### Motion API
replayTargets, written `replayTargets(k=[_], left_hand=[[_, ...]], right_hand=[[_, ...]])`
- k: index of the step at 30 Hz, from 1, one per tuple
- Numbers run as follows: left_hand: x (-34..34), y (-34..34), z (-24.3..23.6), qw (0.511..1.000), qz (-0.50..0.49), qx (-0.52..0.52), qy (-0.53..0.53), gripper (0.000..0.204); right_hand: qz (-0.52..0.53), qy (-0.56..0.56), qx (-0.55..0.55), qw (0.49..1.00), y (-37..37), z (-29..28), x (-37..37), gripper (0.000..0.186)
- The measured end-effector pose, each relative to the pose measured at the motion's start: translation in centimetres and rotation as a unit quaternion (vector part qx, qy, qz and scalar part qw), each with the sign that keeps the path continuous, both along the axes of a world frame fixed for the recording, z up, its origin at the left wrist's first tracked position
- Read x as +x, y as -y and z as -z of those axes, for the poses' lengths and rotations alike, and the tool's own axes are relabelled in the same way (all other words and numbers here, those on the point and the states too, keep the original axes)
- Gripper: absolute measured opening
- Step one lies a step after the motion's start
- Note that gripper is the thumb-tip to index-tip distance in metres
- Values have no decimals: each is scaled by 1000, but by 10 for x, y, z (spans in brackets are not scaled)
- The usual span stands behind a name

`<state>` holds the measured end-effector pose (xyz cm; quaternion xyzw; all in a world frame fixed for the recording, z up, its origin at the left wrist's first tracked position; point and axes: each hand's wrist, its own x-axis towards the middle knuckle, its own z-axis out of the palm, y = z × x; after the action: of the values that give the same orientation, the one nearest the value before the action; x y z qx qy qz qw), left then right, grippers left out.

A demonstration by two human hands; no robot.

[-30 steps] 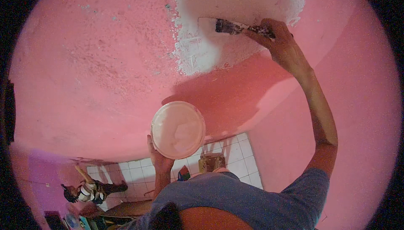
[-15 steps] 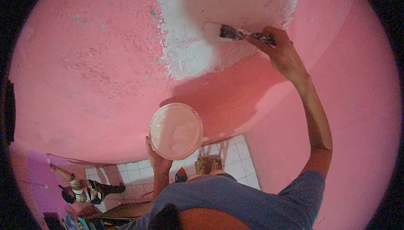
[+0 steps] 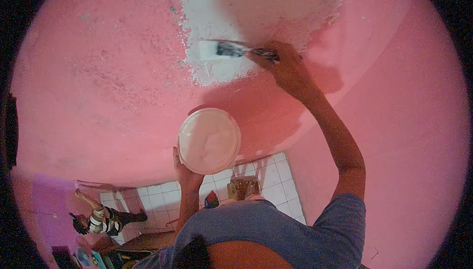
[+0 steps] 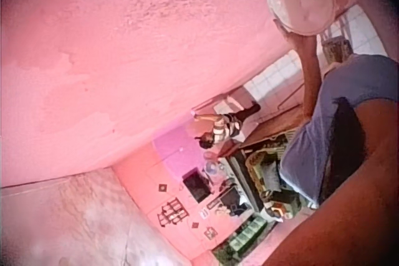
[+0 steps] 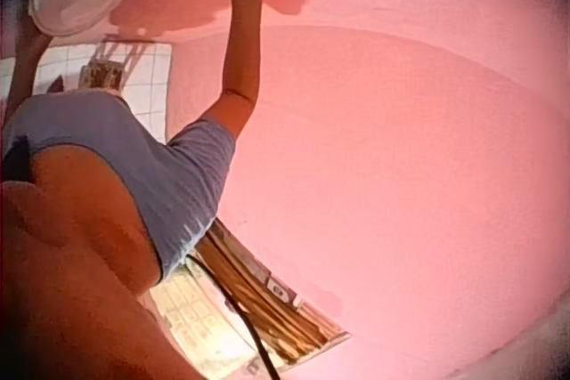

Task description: The person applies a white substance from a container to a pink wall using a putty knife, smoothing it over a patch on the wall.

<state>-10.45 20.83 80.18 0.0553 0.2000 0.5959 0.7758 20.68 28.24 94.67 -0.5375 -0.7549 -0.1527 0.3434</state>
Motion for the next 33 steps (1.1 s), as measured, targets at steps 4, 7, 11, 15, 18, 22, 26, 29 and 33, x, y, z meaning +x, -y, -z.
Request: replayTargets(k=[4,7,11,15,18,22,26,29,33], left_hand=[[6,-6,3,1000,18,11,20,49],[12,-9,4,997,51,17,60,50],[20,-13,9,995,76,17,57,51],[27,-15,5,993,84,1,79,53],[25,-16,7,994,92,-5,66,52],[20,-16,5,993,84,-22,86,52],[18,-19,7,994,77,-8,75,50],[22,-19,2,996,74,25,51,50],[22,-20,2,996,73,14,51,50]], right_hand=[[59,80,72,992,19,28,45,36],[2,-51,42,998,21,49,39,46],[-8,105,-2,994,13,38,0,48],[-54,124,59,989,-1,30,1,48],[-16,122,34,992,1,31,27,51],[73,93,35,992,15,40,70,49],[93,96,-30,990,25,39,76,47],[20,-68,48,996,17,42,43,43],[-3,1,0,1000,2,24,1,29]])
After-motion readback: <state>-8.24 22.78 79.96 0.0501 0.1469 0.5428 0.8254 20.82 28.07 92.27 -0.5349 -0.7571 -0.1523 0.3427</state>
